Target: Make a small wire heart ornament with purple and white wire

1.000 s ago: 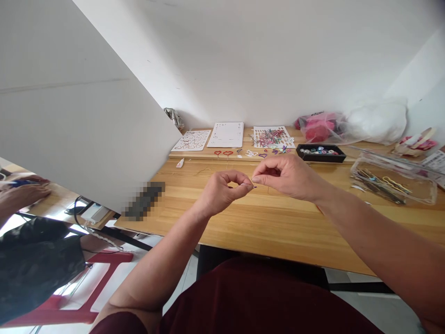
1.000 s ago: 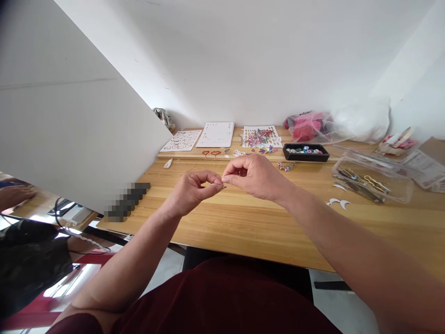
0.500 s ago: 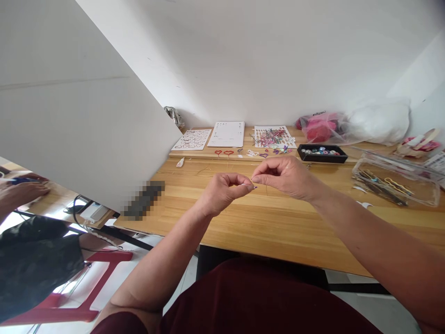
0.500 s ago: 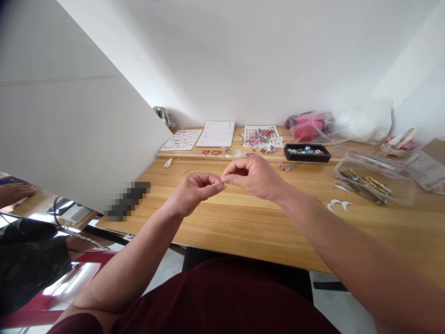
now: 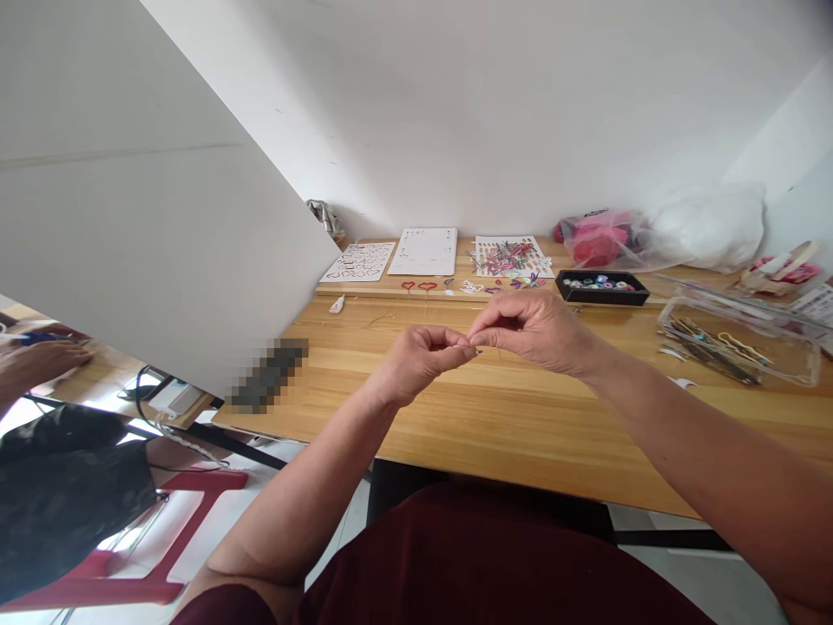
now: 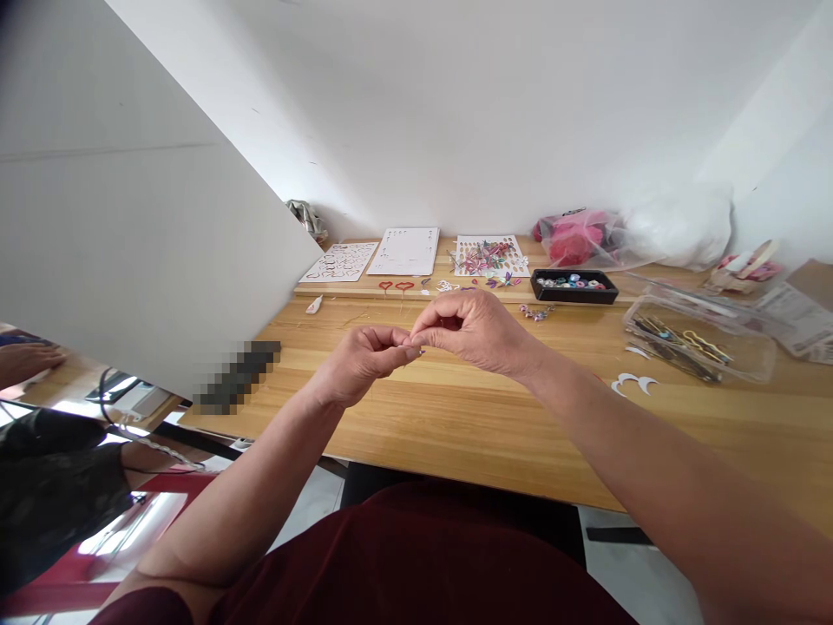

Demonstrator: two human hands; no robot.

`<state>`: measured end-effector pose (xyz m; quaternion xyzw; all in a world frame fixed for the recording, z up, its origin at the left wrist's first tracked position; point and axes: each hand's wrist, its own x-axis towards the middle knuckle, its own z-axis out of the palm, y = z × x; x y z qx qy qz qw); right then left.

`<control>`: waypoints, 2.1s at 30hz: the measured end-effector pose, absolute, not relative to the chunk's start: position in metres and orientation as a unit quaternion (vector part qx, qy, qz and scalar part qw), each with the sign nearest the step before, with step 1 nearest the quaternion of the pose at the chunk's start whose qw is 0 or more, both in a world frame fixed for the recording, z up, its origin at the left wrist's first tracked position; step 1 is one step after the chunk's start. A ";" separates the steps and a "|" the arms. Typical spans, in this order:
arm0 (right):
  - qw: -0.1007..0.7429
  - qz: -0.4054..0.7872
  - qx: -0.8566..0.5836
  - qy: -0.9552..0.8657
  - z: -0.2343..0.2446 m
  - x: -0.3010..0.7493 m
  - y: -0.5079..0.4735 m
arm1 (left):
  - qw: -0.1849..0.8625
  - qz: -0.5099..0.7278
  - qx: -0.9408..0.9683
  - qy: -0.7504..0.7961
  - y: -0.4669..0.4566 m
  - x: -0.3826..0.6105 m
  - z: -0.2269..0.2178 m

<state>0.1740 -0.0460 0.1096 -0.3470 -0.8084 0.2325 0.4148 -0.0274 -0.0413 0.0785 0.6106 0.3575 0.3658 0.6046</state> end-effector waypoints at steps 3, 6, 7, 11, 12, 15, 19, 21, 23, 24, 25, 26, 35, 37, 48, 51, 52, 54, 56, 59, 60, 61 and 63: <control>0.402 0.171 -0.316 -0.842 0.114 0.177 -0.045 | 0.605 0.365 0.605 0.366 -0.041 -0.027 0.079; 0.385 0.129 -0.290 -0.867 0.117 0.177 -0.047 | 0.605 0.361 0.605 0.371 -0.042 -0.027 0.080; 0.382 0.121 -0.282 -0.872 0.118 0.176 -0.048 | 0.606 0.360 0.606 0.369 -0.042 -0.027 0.080; 0.380 0.103 -0.272 -0.878 0.119 0.172 -0.049 | 0.614 0.363 0.606 0.352 -0.043 -0.027 0.080; 0.380 0.103 -0.276 -0.877 0.118 0.172 -0.048 | 0.615 0.366 0.604 0.350 -0.043 -0.027 0.079; 0.383 0.111 -0.295 -0.869 0.116 0.175 -0.044 | 0.614 0.377 0.601 0.345 -0.043 -0.028 0.078; 0.392 0.138 -0.317 -0.853 0.113 0.179 -0.042 | 0.609 0.381 0.602 0.347 -0.042 -0.028 0.078; 0.395 0.147 -0.321 -0.848 0.112 0.179 -0.042 | 0.608 0.380 0.604 0.348 -0.042 -0.028 0.078; 0.394 0.157 -0.327 -0.844 0.112 0.179 -0.042 | 0.607 0.380 0.606 0.346 -0.042 -0.029 0.077; 0.392 0.164 -0.331 -0.842 0.112 0.179 -0.043 | 0.606 0.380 0.607 0.345 -0.042 -0.029 0.077; 0.391 0.172 -0.336 -0.839 0.112 0.179 -0.043 | 0.605 0.380 0.609 0.344 -0.042 -0.029 0.077; 0.390 0.182 -0.343 -0.835 0.111 0.179 -0.043 | 0.604 0.381 0.610 0.343 -0.042 -0.029 0.077; 0.398 0.292 -0.374 -0.785 0.107 0.175 -0.042 | 0.605 0.380 0.608 0.347 -0.041 -0.029 0.076; 0.404 0.282 -0.364 -0.790 0.109 0.173 -0.042 | 0.608 0.374 0.607 0.350 -0.042 -0.029 0.076; 0.397 0.223 -0.325 -0.829 0.113 0.172 -0.040 | 0.618 0.368 0.602 0.348 -0.042 -0.029 0.075; 0.398 0.224 -0.334 -0.825 0.112 0.174 -0.040 | 0.618 0.374 0.601 0.343 -0.042 -0.030 0.074; 0.398 0.227 -0.340 -0.821 0.112 0.174 -0.040 | 0.616 0.376 0.601 0.342 -0.041 -0.030 0.074; 0.399 0.233 -0.354 -0.813 0.112 0.174 -0.041 | 0.613 0.380 0.602 0.343 -0.041 -0.030 0.073; 0.400 0.241 -0.370 -0.804 0.111 0.174 -0.042 | 0.610 0.382 0.603 0.343 -0.040 -0.030 0.072; 0.398 0.259 -0.387 -0.790 0.108 0.174 -0.042 | 0.612 0.384 0.602 0.341 -0.039 -0.031 0.071; 0.399 0.266 -0.390 -0.786 0.106 0.175 -0.041 | 0.613 0.385 0.600 0.340 -0.039 -0.031 0.071; 0.400 0.276 -0.391 -0.782 0.104 0.175 -0.041 | 0.615 0.386 0.599 0.339 -0.039 -0.031 0.071; 0.405 0.301 -0.390 -0.770 0.100 0.176 -0.040 | 0.618 0.387 0.595 0.336 -0.039 -0.031 0.071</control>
